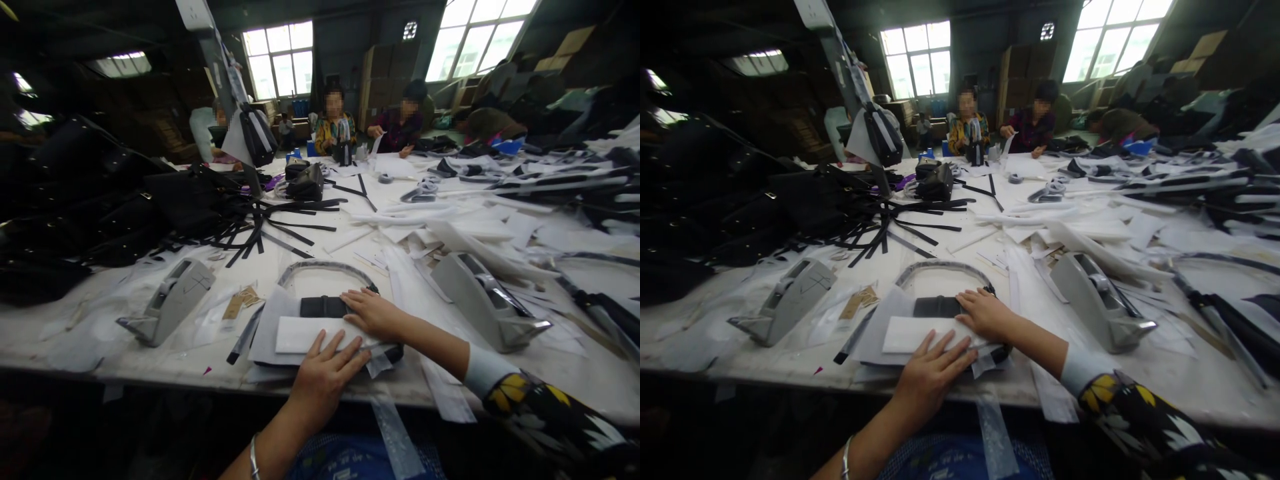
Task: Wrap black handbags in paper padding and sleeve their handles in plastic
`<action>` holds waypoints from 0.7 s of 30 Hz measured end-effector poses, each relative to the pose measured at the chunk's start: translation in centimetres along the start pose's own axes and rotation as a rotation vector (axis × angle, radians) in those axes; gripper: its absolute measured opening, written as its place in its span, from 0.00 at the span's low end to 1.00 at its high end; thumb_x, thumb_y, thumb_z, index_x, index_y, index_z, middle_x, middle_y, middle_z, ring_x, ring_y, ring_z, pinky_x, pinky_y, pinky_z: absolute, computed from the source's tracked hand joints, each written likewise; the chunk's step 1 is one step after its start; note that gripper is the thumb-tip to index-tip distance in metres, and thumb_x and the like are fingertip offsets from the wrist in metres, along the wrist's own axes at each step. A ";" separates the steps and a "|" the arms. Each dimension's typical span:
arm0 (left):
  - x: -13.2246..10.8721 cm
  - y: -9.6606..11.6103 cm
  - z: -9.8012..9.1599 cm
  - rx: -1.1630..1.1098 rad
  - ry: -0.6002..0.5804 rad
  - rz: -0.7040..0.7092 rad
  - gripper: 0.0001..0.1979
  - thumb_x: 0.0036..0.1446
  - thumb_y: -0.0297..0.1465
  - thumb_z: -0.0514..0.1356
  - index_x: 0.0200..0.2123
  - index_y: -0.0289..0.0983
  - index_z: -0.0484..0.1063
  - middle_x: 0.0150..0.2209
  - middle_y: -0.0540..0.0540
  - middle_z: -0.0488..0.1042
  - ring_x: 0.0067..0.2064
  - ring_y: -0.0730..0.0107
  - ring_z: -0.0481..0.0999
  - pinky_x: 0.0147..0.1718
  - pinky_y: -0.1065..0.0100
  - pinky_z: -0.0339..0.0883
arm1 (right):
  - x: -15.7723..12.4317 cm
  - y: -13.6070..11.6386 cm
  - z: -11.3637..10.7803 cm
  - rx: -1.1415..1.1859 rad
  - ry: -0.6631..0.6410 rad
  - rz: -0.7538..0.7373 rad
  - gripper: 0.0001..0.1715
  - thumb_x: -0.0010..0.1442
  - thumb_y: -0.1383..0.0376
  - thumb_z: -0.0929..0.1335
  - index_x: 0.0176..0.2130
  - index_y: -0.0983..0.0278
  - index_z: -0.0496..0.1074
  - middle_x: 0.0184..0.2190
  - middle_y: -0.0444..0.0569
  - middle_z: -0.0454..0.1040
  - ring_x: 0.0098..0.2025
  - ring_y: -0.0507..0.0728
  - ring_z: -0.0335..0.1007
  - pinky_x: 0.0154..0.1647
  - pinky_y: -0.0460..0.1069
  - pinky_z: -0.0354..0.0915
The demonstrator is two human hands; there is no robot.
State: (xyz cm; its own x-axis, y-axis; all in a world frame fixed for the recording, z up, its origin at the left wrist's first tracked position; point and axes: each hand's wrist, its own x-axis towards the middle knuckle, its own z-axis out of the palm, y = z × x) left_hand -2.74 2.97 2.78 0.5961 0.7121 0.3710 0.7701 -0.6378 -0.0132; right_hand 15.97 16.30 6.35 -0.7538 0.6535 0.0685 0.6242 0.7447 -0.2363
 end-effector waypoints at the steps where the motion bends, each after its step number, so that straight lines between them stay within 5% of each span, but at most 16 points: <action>1: 0.0 0.0 0.1 -0.003 0.007 -0.005 0.26 0.68 0.28 0.51 0.66 0.52 0.57 0.66 0.55 0.62 0.66 0.58 0.63 0.65 0.48 0.54 | 0.1 0.1 0.4 -0.019 -0.025 0.018 0.27 0.68 0.58 0.64 0.61 0.69 0.67 0.61 0.60 0.68 0.65 0.66 0.61 0.66 0.62 0.56; 7: -0.2 0.1 0.4 -0.026 0.037 -0.016 0.23 0.69 0.30 0.50 0.65 0.50 0.59 0.65 0.54 0.64 0.66 0.60 0.63 0.65 0.49 0.53 | 0.1 -0.1 1.1 -0.070 -0.009 0.100 0.21 0.68 0.60 0.64 0.50 0.72 0.75 0.51 0.67 0.75 0.60 0.72 0.67 0.63 0.67 0.53; 12: -0.2 0.2 0.5 -0.028 0.025 -0.013 0.23 0.69 0.30 0.49 0.66 0.50 0.58 0.66 0.56 0.63 0.67 0.60 0.61 0.66 0.47 0.52 | -0.2 0.3 0.2 -0.012 -0.021 0.046 0.17 0.69 0.63 0.63 0.47 0.66 0.78 0.51 0.58 0.77 0.60 0.65 0.68 0.65 0.63 0.54; 17: -0.2 0.3 0.4 -0.033 0.033 -0.041 0.24 0.69 0.32 0.51 0.66 0.52 0.56 0.65 0.54 0.65 0.67 0.61 0.61 0.65 0.48 0.54 | -6.3 -0.4 -0.6 0.242 0.247 -0.042 0.18 0.71 0.62 0.61 0.54 0.60 0.74 0.53 0.51 0.77 0.59 0.57 0.70 0.66 0.59 0.57; 21: -0.1 0.3 0.1 -0.066 0.033 -0.041 0.24 0.69 0.31 0.51 0.66 0.51 0.56 0.64 0.55 0.65 0.67 0.60 0.61 0.65 0.47 0.53 | -11.0 -2.2 -0.3 0.120 0.370 -0.172 0.30 0.65 0.55 0.68 0.63 0.60 0.65 0.58 0.55 0.72 0.63 0.62 0.64 0.69 0.63 0.52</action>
State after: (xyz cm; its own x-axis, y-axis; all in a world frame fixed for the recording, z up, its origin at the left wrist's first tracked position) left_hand -2.55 2.78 2.64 0.5560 0.7283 0.4004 0.7763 -0.6272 0.0630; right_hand 22.97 7.55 6.40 -0.7067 0.5421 0.4546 0.4512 0.8403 -0.3005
